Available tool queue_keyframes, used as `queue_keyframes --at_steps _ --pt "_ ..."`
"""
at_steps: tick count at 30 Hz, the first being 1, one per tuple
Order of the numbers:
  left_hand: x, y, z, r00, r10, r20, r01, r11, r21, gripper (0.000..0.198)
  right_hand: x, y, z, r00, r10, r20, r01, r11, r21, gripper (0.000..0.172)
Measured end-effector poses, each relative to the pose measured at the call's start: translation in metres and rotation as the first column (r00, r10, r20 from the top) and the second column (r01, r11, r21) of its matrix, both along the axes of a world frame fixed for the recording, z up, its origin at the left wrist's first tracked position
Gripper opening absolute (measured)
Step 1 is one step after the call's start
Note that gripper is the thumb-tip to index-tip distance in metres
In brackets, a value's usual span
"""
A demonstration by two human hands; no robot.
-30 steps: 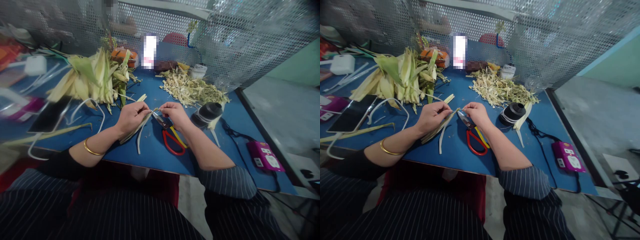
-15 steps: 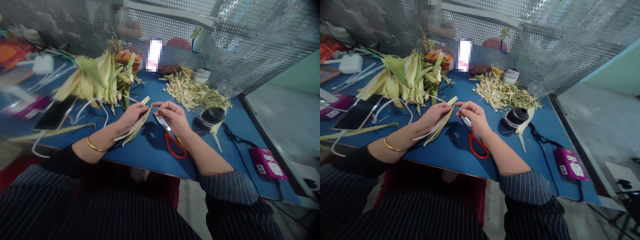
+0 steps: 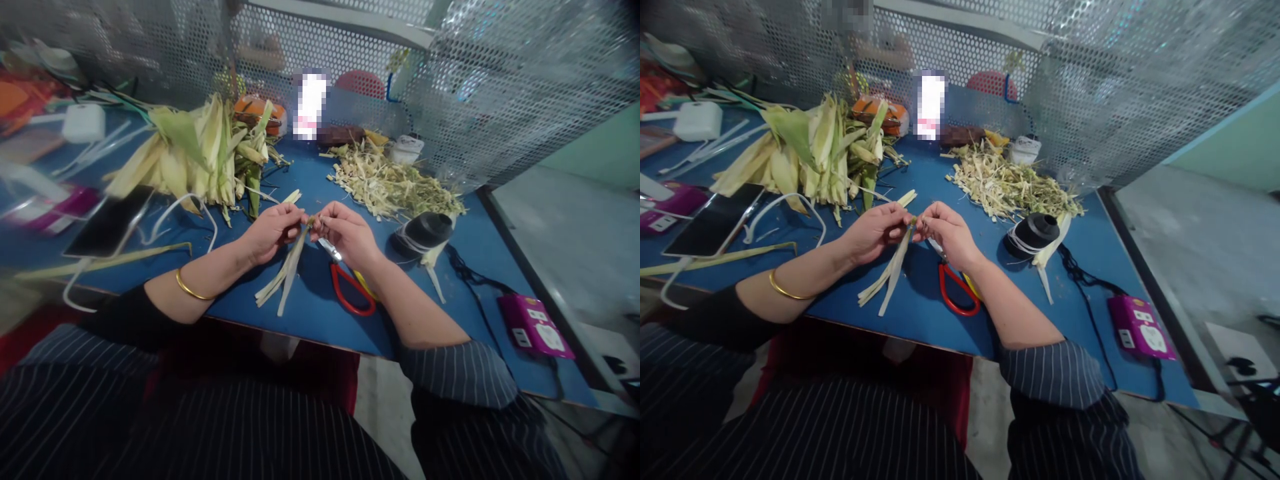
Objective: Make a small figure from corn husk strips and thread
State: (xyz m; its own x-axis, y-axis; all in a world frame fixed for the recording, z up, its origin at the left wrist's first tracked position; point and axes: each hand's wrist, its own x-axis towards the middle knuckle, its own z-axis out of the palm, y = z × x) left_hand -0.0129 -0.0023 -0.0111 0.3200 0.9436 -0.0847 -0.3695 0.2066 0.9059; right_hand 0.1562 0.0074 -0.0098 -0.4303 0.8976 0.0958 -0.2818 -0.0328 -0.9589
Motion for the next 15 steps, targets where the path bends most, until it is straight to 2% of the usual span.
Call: queue_keyframes --at_steps 4,9,13,15 --pt "-0.0001 -0.0003 0.0006 0.994 0.018 -0.112 -0.001 0.988 0.152 0.018 0.0024 0.0007 0.0019 0.998 0.043 0.035 -0.045 0.998 0.042 0.007" --pt "-0.0032 0.0010 -0.0009 0.984 0.036 -0.174 0.000 0.980 0.200 0.018 0.0054 0.0033 0.0004 0.993 0.040 0.112 -0.050 0.995 0.084 0.009" --pt "-0.0040 -0.0006 0.0019 0.969 0.040 -0.242 0.016 0.974 0.225 0.018 0.0062 0.0055 -0.0020 0.992 0.015 0.124 -0.023 0.998 0.060 0.008" --pt "-0.0043 -0.0017 0.0042 0.952 0.040 -0.303 0.042 0.965 0.258 0.017 0.0060 0.0063 -0.0021 0.996 -0.023 0.086 0.023 1.000 -0.002 0.009"
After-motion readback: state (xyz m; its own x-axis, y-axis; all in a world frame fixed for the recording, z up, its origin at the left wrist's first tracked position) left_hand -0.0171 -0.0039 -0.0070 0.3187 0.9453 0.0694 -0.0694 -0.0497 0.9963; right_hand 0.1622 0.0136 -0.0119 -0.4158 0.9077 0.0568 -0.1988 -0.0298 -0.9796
